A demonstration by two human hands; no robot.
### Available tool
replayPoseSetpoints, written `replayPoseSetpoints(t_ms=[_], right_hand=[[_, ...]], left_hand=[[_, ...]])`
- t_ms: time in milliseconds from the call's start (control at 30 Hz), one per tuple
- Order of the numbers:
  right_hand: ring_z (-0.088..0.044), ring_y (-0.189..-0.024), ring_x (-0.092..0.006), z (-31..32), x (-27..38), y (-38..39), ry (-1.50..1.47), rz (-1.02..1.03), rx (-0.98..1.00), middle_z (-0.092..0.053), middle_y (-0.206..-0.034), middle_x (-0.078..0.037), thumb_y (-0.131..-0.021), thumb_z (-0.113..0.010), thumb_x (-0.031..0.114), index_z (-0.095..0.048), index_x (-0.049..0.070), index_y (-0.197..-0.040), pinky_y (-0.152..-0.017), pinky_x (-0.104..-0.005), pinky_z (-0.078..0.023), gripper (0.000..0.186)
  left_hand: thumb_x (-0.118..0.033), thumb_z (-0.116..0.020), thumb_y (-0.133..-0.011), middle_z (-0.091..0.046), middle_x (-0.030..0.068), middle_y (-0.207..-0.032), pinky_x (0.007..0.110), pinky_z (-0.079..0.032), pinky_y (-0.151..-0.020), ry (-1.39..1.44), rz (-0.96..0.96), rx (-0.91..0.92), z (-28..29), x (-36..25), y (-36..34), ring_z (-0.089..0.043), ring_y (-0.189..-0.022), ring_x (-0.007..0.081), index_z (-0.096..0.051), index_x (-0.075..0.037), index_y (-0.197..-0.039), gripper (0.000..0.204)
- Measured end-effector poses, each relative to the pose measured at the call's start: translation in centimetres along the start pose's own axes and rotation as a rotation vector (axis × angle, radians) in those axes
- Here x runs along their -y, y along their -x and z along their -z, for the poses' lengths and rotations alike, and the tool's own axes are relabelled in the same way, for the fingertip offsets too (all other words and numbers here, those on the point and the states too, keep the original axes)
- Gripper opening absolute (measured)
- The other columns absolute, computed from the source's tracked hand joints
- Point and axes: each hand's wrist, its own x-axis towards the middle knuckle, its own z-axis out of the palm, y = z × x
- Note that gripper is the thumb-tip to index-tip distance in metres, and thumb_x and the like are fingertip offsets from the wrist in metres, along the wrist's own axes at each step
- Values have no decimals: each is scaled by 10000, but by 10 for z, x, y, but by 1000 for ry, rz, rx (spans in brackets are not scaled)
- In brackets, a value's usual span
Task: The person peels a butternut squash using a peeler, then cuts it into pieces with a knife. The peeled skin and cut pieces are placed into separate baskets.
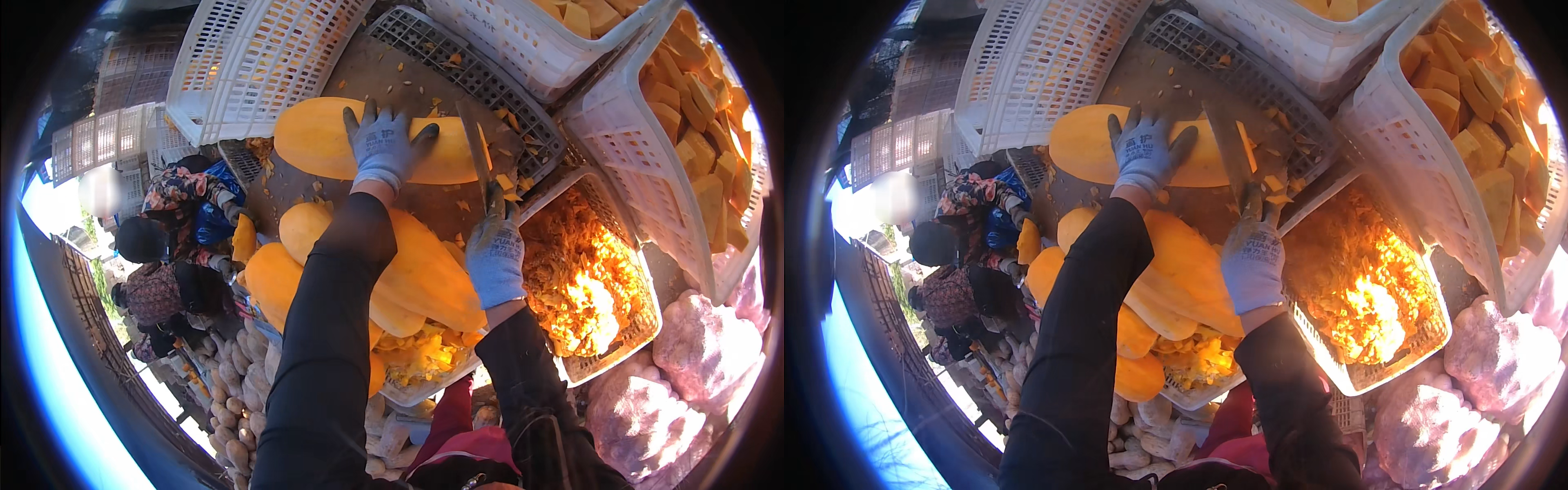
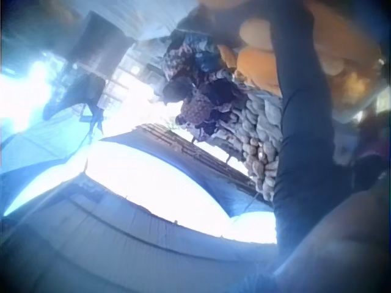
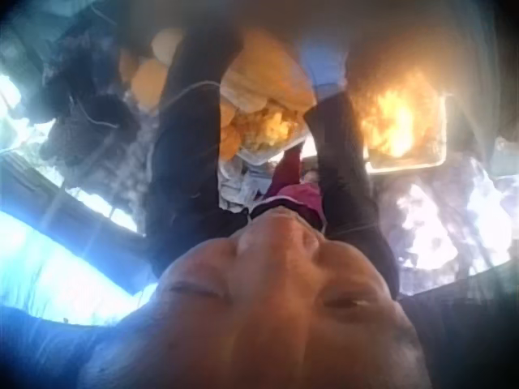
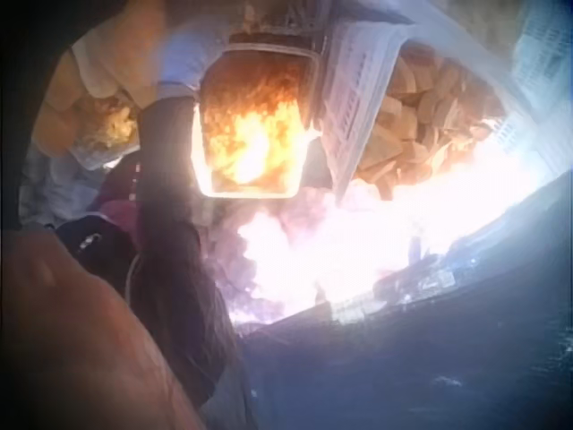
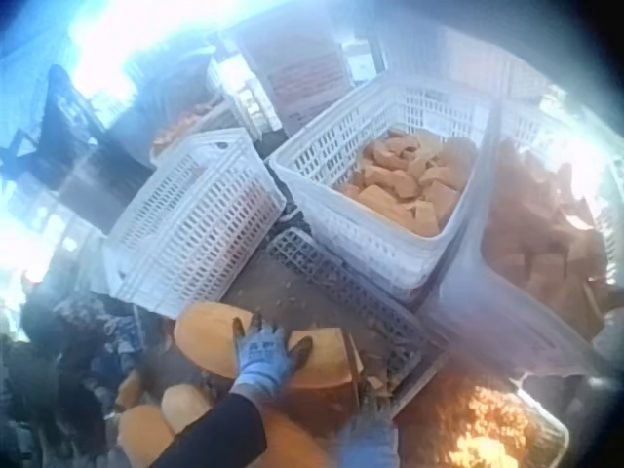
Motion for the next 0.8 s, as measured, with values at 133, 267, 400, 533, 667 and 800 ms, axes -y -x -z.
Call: replayPoseSetpoints(t_ms=[133, 267, 400, 533, 667, 800], right_hand=[[-701, -927, -292, 39, -9, -43, -625, -376, 41, -678, -1088, -203, -942, -564, 103, -575, -67, -1302, -809, -353, -579, 398], [-714, -743, -209, 50, -36, -40, -868, -438, 109, -710, -935, -135, -957, -559, 134, -603, -25, -1245, -682, -342, -573, 331], [-660, -654, -150, 26, -49, 10, -966, -339, 45, -684, -892, -73, -1031, -562, 196, -564, 7, -1268, -602, -303, -581, 304], [-642, -646, -141, 29, -55, 21, -750, -400, 103, -659, -819, -67, -1046, -555, 196, -557, 5, -1277, -582, -298, -558, 300], [-677, -707, -207, 89, 22, -15, -657, -157, -44, -685, -830, -130, -1039, -526, 149, -564, 8, -1342, -634, -353, -526, 336], [-640, -690, -134, 142, 83, -33, -866, 92, -281, -663, -830, -95, -1040, -514, 85, -545, 3, -1350, -610, -299, -505, 322]], left_hand=[[-660, -480, -964, -523, 120, -1526, 642, -133, -1221, 52, 120, -7, 0, -5, -3, -363, -1493, 342, -612, -184, -1412, 666], [-656, -479, -964, -526, 110, -1525, 641, -114, -1225, 91, 145, 46, 2, -11, -9, -355, -1499, 340, -579, -202, -1446, 669], [-634, -510, -957, -551, 97, -1504, 633, -93, -1231, 236, 76, 3, -1, 10, -8, -340, -1508, 334, -483, -229, -1526, 699], [-664, -719, -791, -361, 104, -1641, 622, -80, -1244, 82, -185, 227, 35, 38, 8, -207, -1567, 301, -392, -214, -1581, 966], [-738, -755, -710, -300, 100, -1668, 648, -67, -1240, 12, -43, 305, 36, 24, 15, -172, -1578, 301, -343, -159, -1602, 1140], [-769, -747, -697, -317, 110, -1659, 663, -77, -1232, 58, -4, 306, 37, 22, 7, -177, -1576, 305, -298, -185, -1622, 1182]])
